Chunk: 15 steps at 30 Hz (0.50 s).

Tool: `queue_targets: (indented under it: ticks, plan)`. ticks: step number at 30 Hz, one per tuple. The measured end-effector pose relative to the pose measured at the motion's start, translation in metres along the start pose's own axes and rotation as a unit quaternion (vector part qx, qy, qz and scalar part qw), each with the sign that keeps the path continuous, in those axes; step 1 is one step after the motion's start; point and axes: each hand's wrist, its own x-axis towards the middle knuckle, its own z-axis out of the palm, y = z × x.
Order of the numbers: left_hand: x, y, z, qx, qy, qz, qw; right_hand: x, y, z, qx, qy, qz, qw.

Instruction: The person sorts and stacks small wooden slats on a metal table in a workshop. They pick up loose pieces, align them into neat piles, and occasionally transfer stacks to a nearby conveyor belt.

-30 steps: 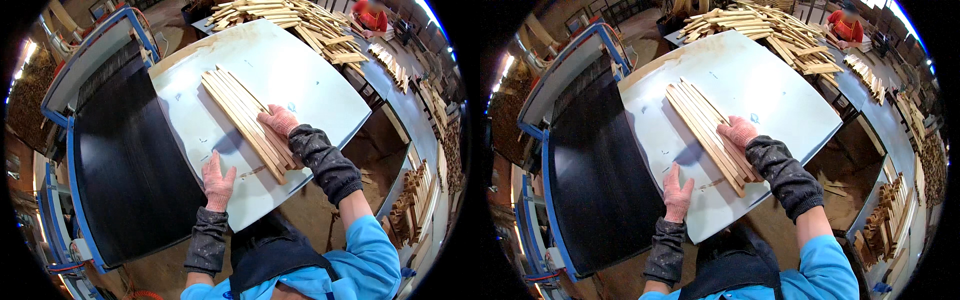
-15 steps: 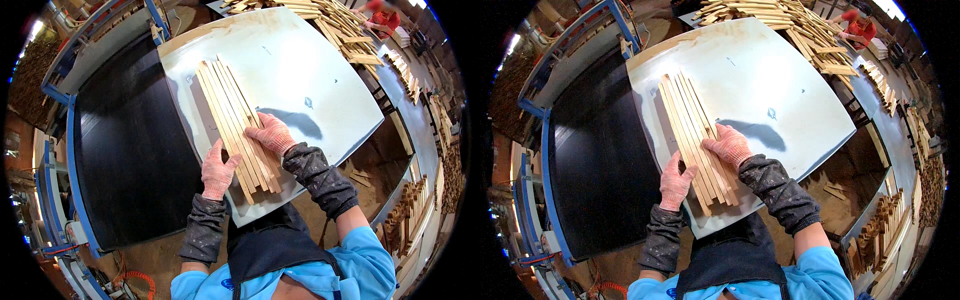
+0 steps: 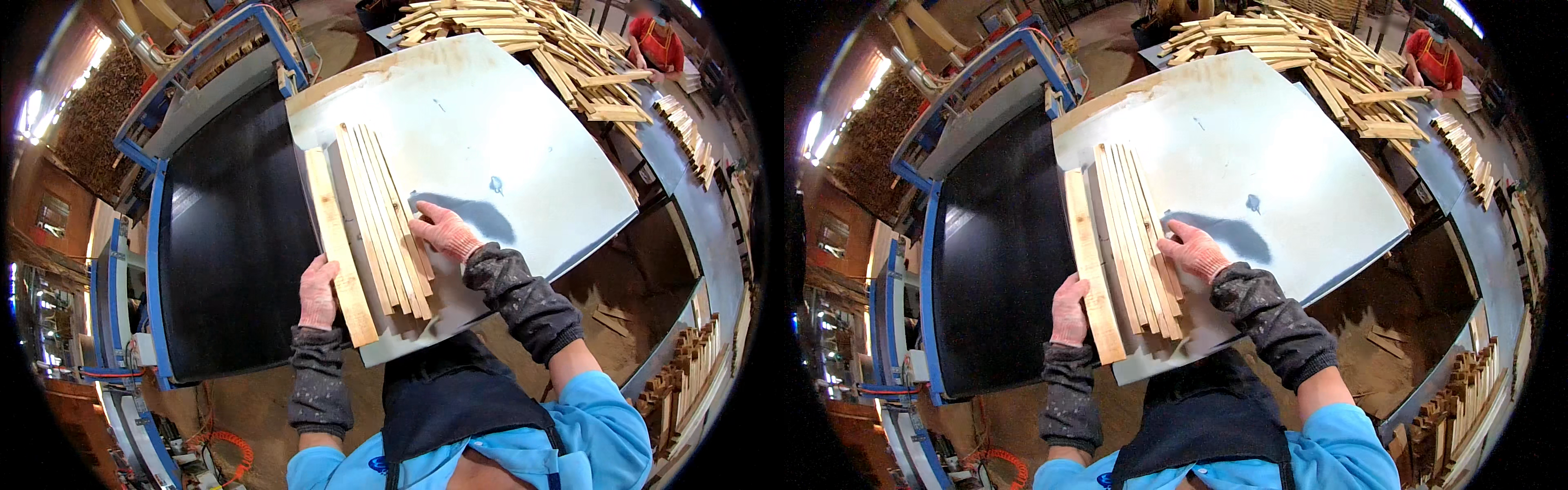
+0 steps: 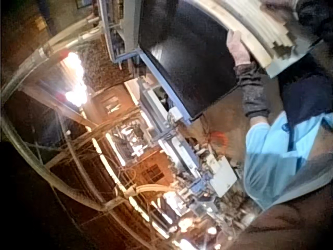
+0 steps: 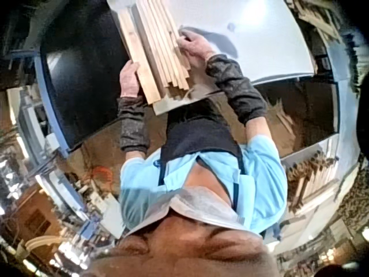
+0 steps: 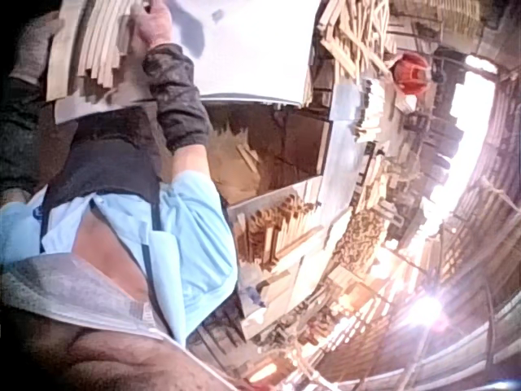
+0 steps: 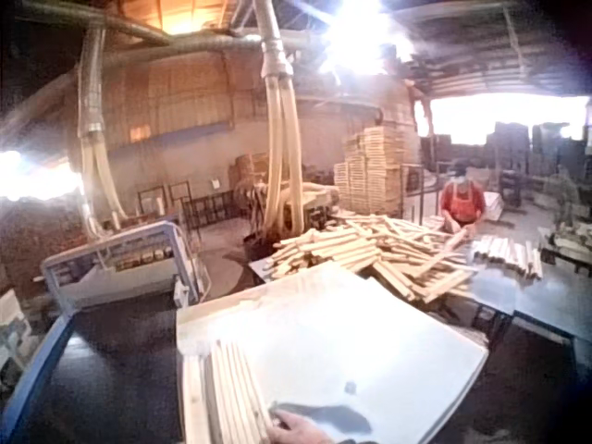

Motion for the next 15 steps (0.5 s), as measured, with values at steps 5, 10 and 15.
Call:
queue_targets:
  ticks: [5,10,15]
  plan:
    - [-0.03,0.009,0.003,-0.082,-0.065,0.005,0.994,-0.034,0.011,-0.023,0.193,0.007,0.049,0.98]
    - [-0.042,0.012,0.039,-0.103,-0.082,0.013,0.991,-0.076,0.014,-0.028,0.22,0.071,0.049,0.972]
    - [-0.04,0.0,0.077,-0.097,-0.114,-0.044,0.988,-0.141,0.026,-0.045,0.26,0.133,0.032,0.956]
